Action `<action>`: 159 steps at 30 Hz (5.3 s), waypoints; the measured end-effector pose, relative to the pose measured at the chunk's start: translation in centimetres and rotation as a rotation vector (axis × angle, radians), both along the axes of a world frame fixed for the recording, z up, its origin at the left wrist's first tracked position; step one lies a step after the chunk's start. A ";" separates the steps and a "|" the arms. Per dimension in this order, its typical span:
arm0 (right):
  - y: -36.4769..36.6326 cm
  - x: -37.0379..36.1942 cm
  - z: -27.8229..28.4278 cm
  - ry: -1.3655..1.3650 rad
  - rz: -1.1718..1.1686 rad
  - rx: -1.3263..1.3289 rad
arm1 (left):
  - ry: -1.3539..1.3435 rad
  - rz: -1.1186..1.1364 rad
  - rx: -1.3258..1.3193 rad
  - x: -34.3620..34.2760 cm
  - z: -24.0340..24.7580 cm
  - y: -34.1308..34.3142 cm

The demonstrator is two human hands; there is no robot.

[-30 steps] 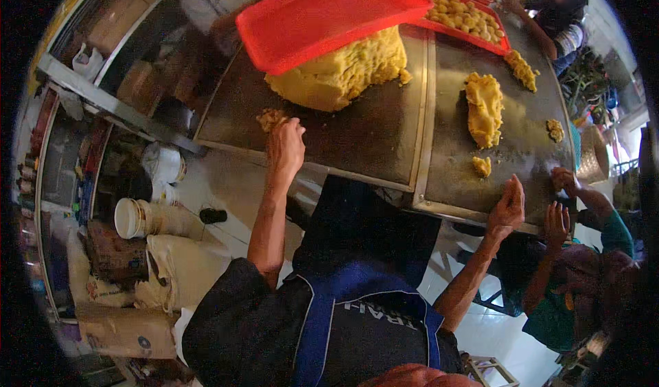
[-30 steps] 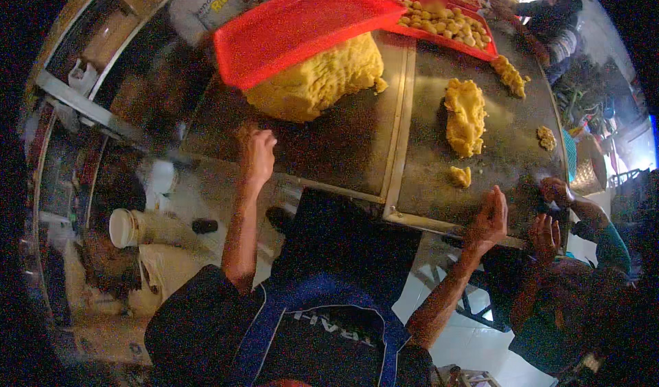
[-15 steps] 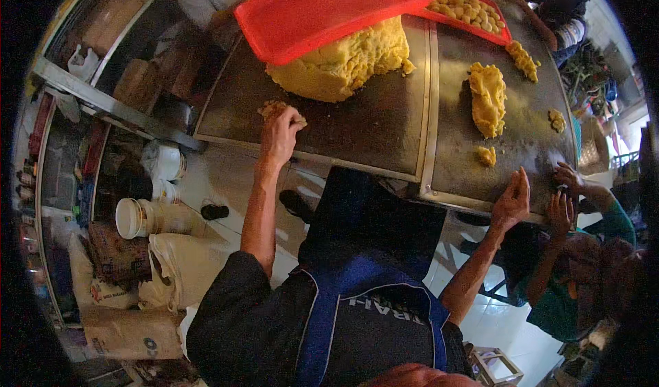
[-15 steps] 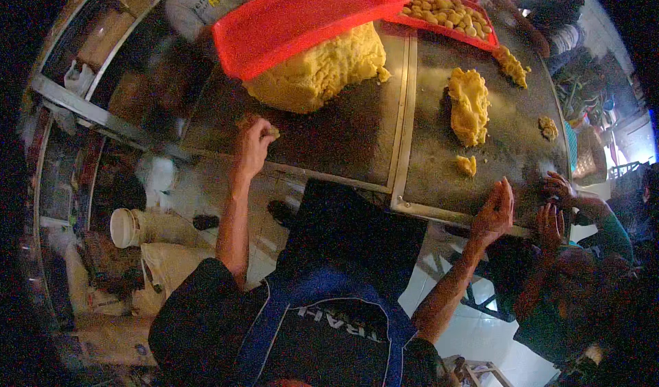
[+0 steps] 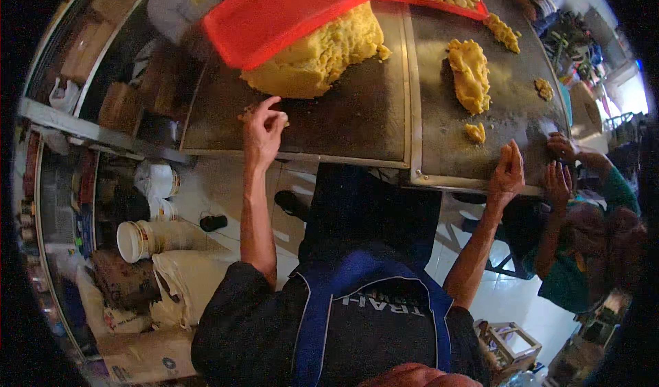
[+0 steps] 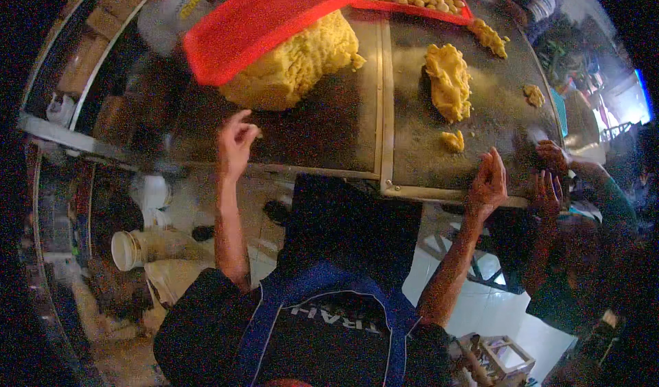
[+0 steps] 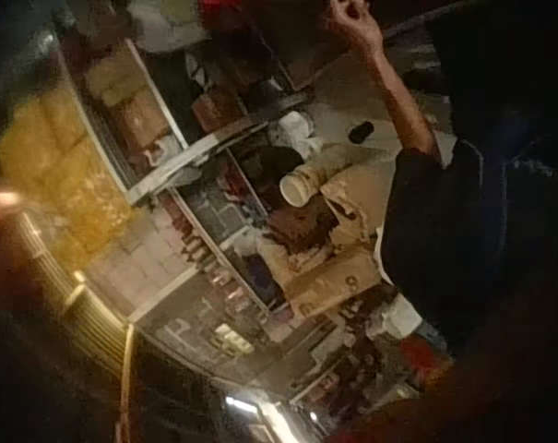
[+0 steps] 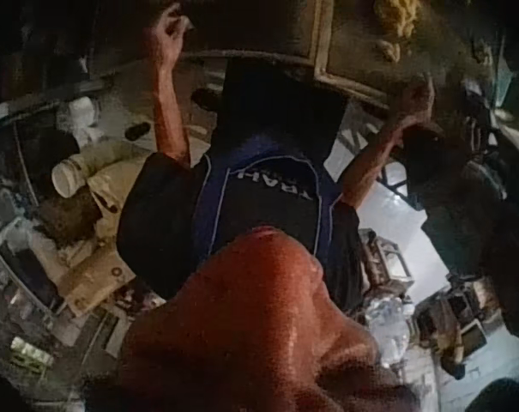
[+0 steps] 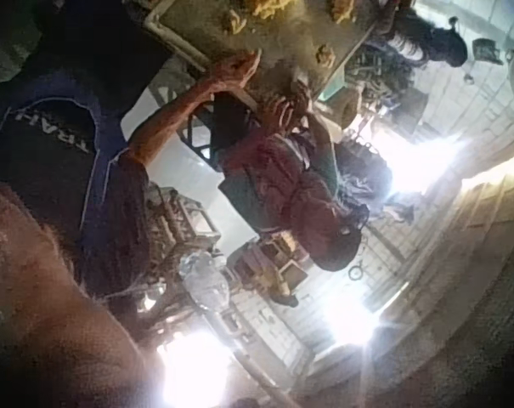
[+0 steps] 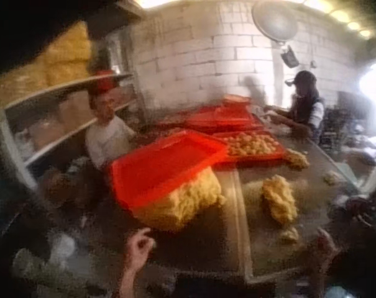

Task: Rolling and portioning dough balls on a metal table for pastries.

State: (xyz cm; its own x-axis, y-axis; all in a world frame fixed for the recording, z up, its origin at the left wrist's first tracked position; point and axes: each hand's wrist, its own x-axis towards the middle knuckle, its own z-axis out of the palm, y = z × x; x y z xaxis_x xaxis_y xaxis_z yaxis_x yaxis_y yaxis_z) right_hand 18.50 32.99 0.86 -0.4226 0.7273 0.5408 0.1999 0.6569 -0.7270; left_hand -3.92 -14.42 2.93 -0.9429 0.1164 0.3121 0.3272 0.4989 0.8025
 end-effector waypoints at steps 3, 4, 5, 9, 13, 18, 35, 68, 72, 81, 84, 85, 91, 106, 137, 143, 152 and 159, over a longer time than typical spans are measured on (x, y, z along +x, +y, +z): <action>0.3 0.0 -0.6 0.086 0.043 -0.087 | -0.082 -0.285 0.072 2.2 2.3 6.6; 0.6 0.2 -1.0 0.107 0.060 -0.066 | -0.119 -0.359 0.000 2.6 3.2 8.7; 0.9 0.3 -1.5 0.106 0.051 -0.064 | -0.132 -0.436 -0.013 2.9 3.8 10.7; 1.3 0.4 -1.6 0.003 -0.004 0.154 | -0.184 -0.620 -0.227 2.5 3.8 15.5; 1.0 -0.1 -0.1 -0.024 -0.113 0.366 | -0.035 -0.707 -0.440 0.4 2.2 16.8; 1.2 0.6 -0.7 -0.067 -0.039 0.115 | -0.231 -0.785 -0.667 -0.8 4.2 18.4; 0.5 0.8 0.0 0.008 0.079 -0.244 | 0.926 -0.401 -0.696 -1.2 -1.1 22.7; 0.5 0.6 3.1 -0.266 0.041 0.003 | 0.800 -0.284 -0.665 -2.3 -1.2 22.0; -4.6 -0.8 3.1 -0.003 0.144 -0.034 | 0.772 -0.140 -0.716 -2.5 -0.6 18.7; -17.9 -7.5 4.9 -0.322 0.639 -0.034 | 0.273 -0.320 -0.342 3.9 -0.5 15.0; -19.1 -8.4 1.9 -0.234 0.623 0.457 | 0.314 -0.314 -0.314 3.5 -1.9 15.4; -19.1 -8.1 1.9 -0.259 0.625 0.447 | 0.321 -0.320 -0.349 3.1 -2.6 15.3; -17.0 -9.1 2.3 -0.305 0.685 0.231 | 0.154 -0.482 -0.100 5.7 -1.8 15.0; -19.5 -7.1 3.4 0.016 0.603 -0.237 | -0.087 -0.706 0.182 4.8 -1.0 16.9; -15.7 -6.7 5.1 -0.182 0.678 0.000 | -0.216 -0.581 0.153 5.3 -1.6 20.4; -16.6 -7.1 3.9 -0.298 0.582 -0.095 | -0.308 -0.586 0.411 4.0 -3.8 20.8; -15.3 -7.1 5.2 -0.181 0.678 -0.231 | -0.191 -0.564 0.112 5.0 -1.8 21.0; -15.3 -8.4 4.4 -0.188 0.654 0.011 | -0.217 -0.614 0.425 3.4 -3.7 20.7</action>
State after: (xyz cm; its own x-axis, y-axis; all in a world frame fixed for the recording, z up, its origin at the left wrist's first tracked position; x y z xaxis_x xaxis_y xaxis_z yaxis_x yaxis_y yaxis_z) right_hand 10.06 17.68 5.22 -0.8610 0.2854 0.4209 -0.1182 0.6927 -0.7115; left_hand -0.56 6.30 -0.80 -0.7933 0.5492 0.2629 0.2591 -0.0862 0.9620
